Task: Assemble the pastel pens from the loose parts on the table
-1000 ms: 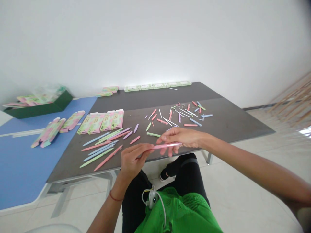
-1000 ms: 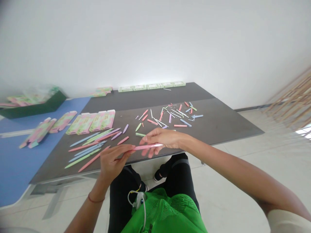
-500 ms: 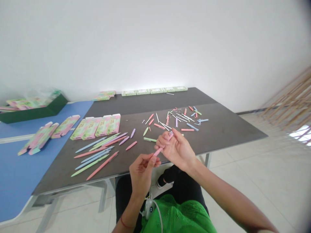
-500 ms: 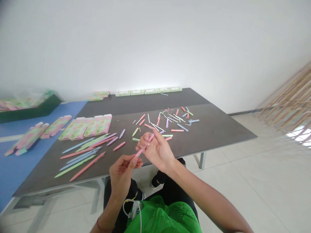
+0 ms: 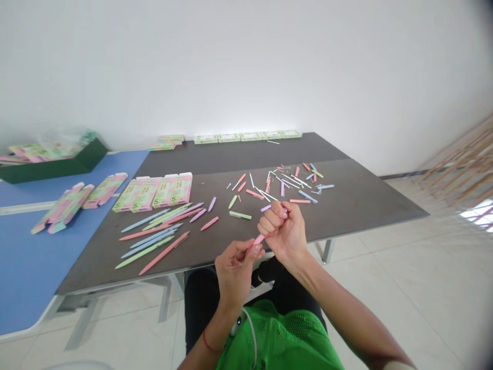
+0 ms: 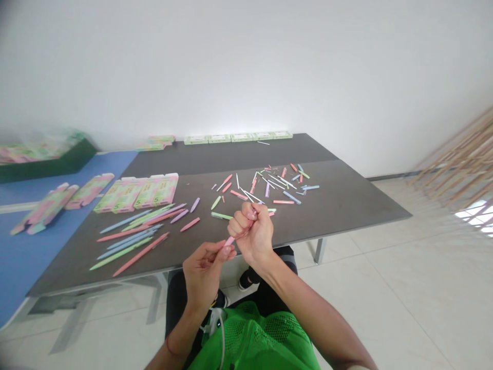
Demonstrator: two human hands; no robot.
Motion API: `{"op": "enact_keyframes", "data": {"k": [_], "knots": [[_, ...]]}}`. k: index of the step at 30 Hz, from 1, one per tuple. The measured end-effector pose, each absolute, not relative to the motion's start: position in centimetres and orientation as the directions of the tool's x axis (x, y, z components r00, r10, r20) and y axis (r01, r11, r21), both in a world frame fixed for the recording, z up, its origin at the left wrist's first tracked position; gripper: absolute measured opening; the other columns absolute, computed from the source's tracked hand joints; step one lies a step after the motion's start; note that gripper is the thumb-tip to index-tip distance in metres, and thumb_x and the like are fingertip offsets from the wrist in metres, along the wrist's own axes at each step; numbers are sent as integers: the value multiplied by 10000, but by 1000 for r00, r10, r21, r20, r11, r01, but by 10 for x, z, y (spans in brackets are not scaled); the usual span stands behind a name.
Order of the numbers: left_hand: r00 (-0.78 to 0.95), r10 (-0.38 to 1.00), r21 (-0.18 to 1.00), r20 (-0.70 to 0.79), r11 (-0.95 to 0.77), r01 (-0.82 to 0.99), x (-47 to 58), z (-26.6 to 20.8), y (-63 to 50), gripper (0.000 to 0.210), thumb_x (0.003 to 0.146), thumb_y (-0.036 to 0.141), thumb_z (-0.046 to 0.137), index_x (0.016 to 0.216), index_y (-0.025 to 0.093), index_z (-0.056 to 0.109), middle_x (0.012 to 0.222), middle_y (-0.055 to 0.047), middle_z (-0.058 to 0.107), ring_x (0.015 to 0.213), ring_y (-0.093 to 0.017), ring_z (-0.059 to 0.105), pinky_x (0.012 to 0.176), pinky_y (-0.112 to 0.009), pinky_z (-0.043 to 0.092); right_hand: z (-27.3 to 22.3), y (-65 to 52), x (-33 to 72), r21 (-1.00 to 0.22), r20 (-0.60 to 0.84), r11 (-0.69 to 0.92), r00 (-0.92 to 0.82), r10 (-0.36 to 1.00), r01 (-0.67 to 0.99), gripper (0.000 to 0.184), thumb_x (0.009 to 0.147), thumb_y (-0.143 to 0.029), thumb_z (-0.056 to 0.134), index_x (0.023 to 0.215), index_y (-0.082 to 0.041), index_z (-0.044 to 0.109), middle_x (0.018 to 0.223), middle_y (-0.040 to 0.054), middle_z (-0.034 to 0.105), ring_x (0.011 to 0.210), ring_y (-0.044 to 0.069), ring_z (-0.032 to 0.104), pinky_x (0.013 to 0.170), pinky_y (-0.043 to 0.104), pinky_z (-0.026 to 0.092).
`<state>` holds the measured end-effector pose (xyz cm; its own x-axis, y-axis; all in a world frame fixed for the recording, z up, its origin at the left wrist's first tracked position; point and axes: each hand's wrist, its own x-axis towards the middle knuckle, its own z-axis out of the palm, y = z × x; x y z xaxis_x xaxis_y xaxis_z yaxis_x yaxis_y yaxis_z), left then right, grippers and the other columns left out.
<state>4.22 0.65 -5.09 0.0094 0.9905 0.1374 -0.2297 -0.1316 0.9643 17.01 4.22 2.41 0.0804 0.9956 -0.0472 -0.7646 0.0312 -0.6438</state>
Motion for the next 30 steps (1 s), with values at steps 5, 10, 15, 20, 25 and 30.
{"op": "enact_keyframes", "data": {"k": [5, 10, 15, 20, 25, 30], "knots": [[113, 987, 970, 110, -82, -227, 34, -40, 14, 241, 885, 362, 830, 983, 148, 776, 845, -63, 831, 734, -184, 812, 724, -269, 683, 28, 41, 169, -510, 36, 20, 2, 999, -860, 448, 1010, -351, 487, 644, -239, 255, 567, -87, 118, 513, 133, 72, 471, 258, 226], [238, 965, 990, 110, -86, -109, 27, -34, 17, 248, 962, 388, 739, 1040, 158, 790, 805, -50, 816, 637, -150, 770, 633, -225, 652, 31, 44, 175, -444, 54, -19, -48, 997, -896, 400, 1032, -357, 469, 683, -243, 312, 599, -80, 165, 526, 134, 139, 487, 246, 268], [74, 946, 945, 316, -321, 68, 31, -39, 9, 162, 985, 308, 713, 1073, 206, 803, 857, -26, 820, 719, -164, 799, 723, -248, 661, 28, 53, 180, -326, 5, -46, -51, 999, -944, 370, 1035, -292, 418, 696, -251, 276, 577, -91, 159, 490, 128, 142, 458, 243, 279], [28, 903, 890, 429, -428, 156, 33, -37, 6, 117, 959, 256, 739, 1050, 225, 805, 859, -7, 814, 708, -157, 785, 731, -248, 643, 17, 60, 178, -272, -89, -64, -41, 995, -960, 412, 1051, -234, 384, 667, -244, 234, 537, -97, 151, 452, 114, 111, 415, 226, 250], [65, 871, 842, 487, -488, 230, 29, -30, 7, 128, 1004, 248, 675, 1059, 201, 781, 824, -9, 807, 675, -140, 766, 713, -228, 592, 13, 61, 177, -291, -163, -59, -11, 987, -955, 549, 1098, -387, 396, 621, -250, 160, 491, -116, 76, 452, 106, 7, 378, 234, 182], [152, 873, 798, 464, -486, 356, 26, -28, 8, 240, 1048, 294, 586, 895, 178, 729, 645, 8, 684, 571, -126, 637, 614, -234, 463, 20, 57, 177, -438, -65, -23, 6, 998, -899, 611, 1055, -345, 518, 584, -243, 143, 459, -123, 53, 432, 88, -19, 380, 243, 149]]}}
